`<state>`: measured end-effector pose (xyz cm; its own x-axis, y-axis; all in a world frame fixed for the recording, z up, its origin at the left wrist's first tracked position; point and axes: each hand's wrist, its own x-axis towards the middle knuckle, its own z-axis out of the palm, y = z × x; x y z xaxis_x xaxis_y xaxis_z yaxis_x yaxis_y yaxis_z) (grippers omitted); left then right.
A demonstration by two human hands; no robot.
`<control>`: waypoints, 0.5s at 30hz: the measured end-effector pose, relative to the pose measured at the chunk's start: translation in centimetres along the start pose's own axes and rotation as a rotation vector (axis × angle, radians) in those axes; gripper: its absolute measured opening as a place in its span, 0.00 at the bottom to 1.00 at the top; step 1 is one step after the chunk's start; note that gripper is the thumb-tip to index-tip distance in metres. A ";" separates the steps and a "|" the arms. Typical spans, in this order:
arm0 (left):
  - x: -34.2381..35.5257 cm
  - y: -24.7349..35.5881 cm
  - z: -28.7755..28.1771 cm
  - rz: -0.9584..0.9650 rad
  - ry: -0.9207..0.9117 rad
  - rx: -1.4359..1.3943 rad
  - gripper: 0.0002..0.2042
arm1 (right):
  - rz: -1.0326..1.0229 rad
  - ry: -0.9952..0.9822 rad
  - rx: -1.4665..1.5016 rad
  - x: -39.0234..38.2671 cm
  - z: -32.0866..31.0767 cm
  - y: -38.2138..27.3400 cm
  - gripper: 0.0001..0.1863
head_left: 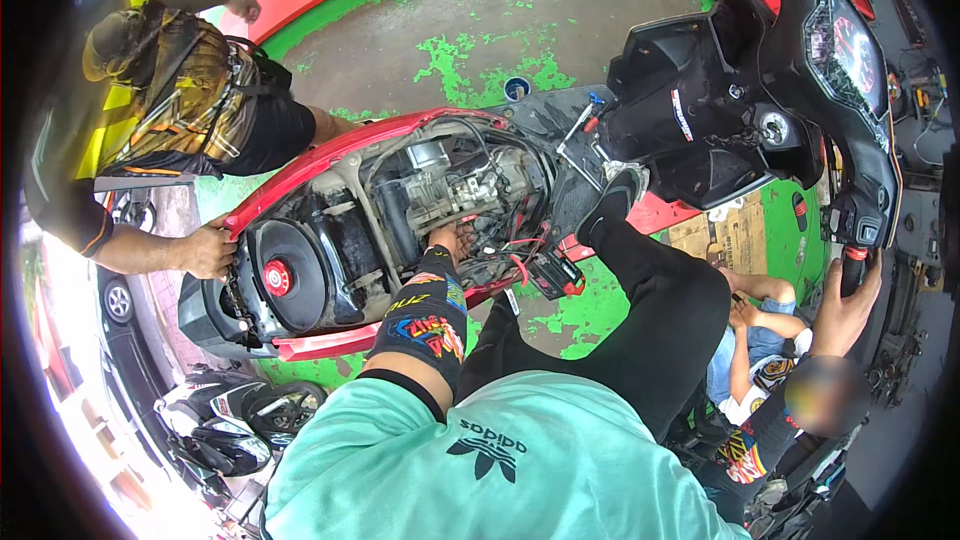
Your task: Repairing and inspecting the engine components of a red motorcycle.
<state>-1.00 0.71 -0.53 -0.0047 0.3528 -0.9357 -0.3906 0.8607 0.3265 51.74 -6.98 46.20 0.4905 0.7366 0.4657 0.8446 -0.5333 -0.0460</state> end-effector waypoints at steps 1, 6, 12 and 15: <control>0.2 0.0 -0.1 -0.015 -0.002 -0.020 0.13 | 0.002 0.003 0.001 0.0 0.0 -0.1 0.33; 1.3 -0.4 -0.3 -0.001 0.023 0.017 0.16 | -0.007 -0.014 -0.023 -0.1 -0.1 -0.3 0.32; 3.7 -1.0 -1.7 -0.085 -0.028 -0.076 0.22 | -0.036 0.000 -0.014 0.0 -0.1 -0.1 0.32; 4.7 -2.0 -2.6 -0.074 -0.085 -0.199 0.25 | -0.024 -0.003 -0.034 -0.1 -0.1 -0.2 0.32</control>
<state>-2.65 -0.31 -5.93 0.1047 0.3283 -0.9388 -0.5610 0.7989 0.2169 51.50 -6.99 46.27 0.4707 0.7509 0.4632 0.8485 -0.5292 -0.0043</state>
